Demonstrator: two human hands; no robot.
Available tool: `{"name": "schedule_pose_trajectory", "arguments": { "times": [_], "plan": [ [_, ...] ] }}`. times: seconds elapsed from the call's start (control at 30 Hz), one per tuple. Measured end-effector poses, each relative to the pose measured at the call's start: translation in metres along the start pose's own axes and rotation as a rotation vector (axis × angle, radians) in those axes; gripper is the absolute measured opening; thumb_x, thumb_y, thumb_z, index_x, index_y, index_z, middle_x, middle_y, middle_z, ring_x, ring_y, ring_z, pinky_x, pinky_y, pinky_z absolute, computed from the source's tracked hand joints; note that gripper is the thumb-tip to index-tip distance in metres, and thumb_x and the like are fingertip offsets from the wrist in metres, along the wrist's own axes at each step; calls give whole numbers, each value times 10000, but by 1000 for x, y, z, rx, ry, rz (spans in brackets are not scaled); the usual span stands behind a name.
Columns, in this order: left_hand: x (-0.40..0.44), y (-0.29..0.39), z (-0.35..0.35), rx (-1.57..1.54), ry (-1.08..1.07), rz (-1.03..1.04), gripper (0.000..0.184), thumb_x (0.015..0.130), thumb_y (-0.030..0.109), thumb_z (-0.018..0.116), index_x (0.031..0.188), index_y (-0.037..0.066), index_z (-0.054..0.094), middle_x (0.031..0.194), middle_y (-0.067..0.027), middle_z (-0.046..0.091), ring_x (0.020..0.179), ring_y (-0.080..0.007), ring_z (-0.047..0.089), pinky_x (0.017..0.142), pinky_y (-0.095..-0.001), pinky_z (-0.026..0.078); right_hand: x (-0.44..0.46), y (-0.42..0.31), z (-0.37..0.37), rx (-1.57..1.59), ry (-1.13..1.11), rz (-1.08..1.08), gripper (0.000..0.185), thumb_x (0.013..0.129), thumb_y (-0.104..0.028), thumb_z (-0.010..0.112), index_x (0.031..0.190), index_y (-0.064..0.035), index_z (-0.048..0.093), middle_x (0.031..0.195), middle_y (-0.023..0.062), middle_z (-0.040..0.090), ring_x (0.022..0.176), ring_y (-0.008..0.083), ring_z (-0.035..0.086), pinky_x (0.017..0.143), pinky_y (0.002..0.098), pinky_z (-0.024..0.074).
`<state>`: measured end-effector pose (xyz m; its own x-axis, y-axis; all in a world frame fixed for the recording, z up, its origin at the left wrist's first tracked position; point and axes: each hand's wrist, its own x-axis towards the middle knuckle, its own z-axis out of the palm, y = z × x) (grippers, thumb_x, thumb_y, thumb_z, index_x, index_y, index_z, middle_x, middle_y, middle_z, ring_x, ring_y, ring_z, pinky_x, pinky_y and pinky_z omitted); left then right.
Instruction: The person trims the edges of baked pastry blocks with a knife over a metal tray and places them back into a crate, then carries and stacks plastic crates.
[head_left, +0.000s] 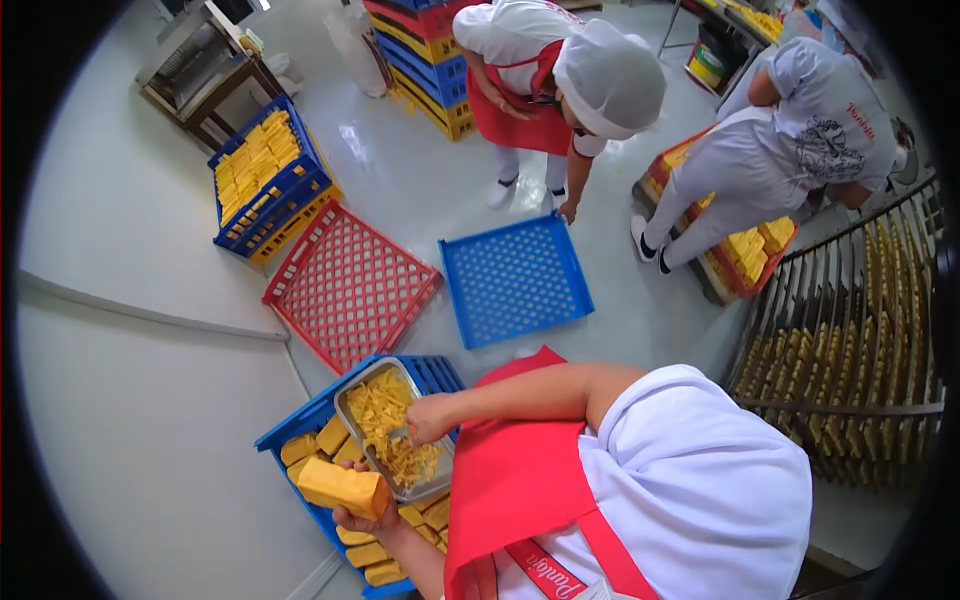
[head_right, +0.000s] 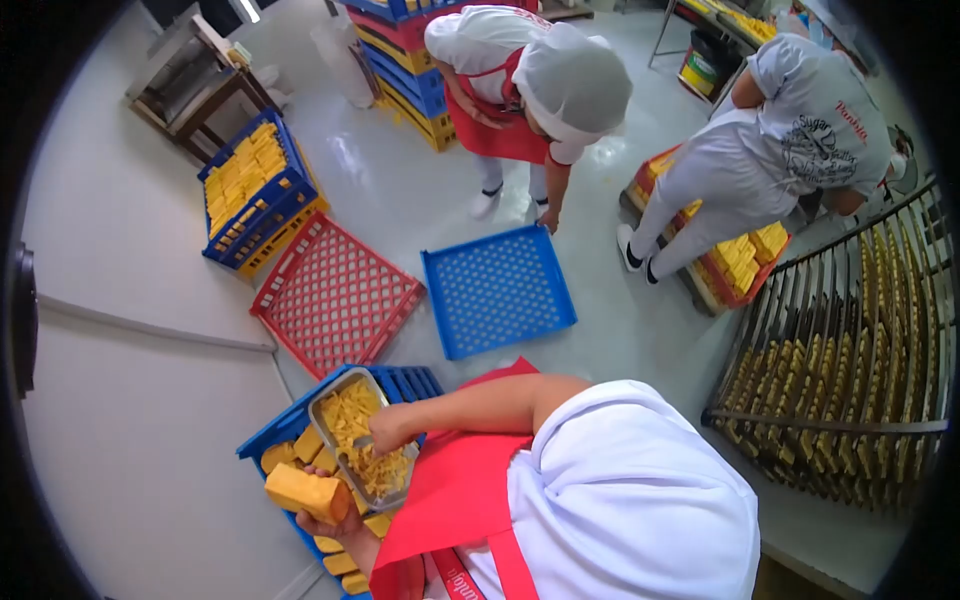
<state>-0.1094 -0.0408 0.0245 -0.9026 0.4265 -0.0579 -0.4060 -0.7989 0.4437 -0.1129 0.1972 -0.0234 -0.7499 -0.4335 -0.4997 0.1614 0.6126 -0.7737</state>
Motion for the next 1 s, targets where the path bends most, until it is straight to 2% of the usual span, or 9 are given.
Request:
{"name": "schedule_pose_trajectory", "arguments": {
  "times": [0.1,0.2,0.27,0.33,0.43,0.67,0.77,0.83,1.0],
  "plan": [
    [2,-10,18,-1,16,-33,810,729,315,719,1402,54,351,1289,-186,507,1250,-405,464,1038,-544,402,-16,-8,-17,61,52,56,569,844,-564,548,942,-22,691,892,198,686,865,355,659,745,451,504],
    [-3,-13,35,84,262,-84,832,737,269,706,1442,68,313,1393,-173,456,1288,-400,432,1056,-547,381,-23,-15,-35,70,77,102,670,913,-626,379,1052,-47,687,1037,226,661,943,356,649,815,435,506],
    [-2,-22,45,717,364,48,744,689,144,753,1351,55,425,1287,-141,518,1217,-309,510,1009,-464,440,13,17,-14,1,244,-228,578,967,-537,340,1050,-83,688,962,229,664,869,364,649,771,425,518],
    [0,-25,45,1429,322,264,750,658,49,785,1326,31,445,1205,-93,542,1106,-205,545,952,-341,445,-19,-14,-36,272,297,-57,659,935,-575,391,839,5,688,783,235,657,799,375,653,751,463,497],
    [8,-36,62,1500,214,542,804,597,4,768,1335,43,450,1176,-94,553,1143,-240,527,958,-351,437,-49,-52,-50,291,274,-140,613,945,-518,413,829,23,678,749,227,648,779,370,650,737,443,486],
    [-11,-23,64,1723,313,678,784,558,10,765,1293,55,495,1165,-133,560,1098,-324,538,960,-385,443,-53,-78,-41,106,371,-250,521,953,-464,433,866,-15,681,807,248,649,817,411,633,746,479,483],
    [-22,-17,60,1751,344,680,792,558,20,769,1298,59,491,1161,-133,558,1094,-327,538,956,-389,444,-60,-88,-40,-112,427,-343,565,965,-506,428,813,-8,647,653,208,584,651,298,612,637,418,473],
    [-24,-18,53,1693,364,662,800,558,26,768,1306,63,486,1164,-132,556,1091,-329,539,953,-391,445,-58,-92,-38,-47,366,-310,564,881,-547,534,804,-2,657,755,240,640,755,402,638,694,479,495],
    [-24,-26,47,1449,341,717,890,587,155,872,1354,43,435,1174,-122,532,1087,-280,546,934,-376,454,-50,-91,-33,-59,320,-418,758,664,-715,675,792,32,633,710,224,625,695,370,640,674,428,506]
  ]
}}
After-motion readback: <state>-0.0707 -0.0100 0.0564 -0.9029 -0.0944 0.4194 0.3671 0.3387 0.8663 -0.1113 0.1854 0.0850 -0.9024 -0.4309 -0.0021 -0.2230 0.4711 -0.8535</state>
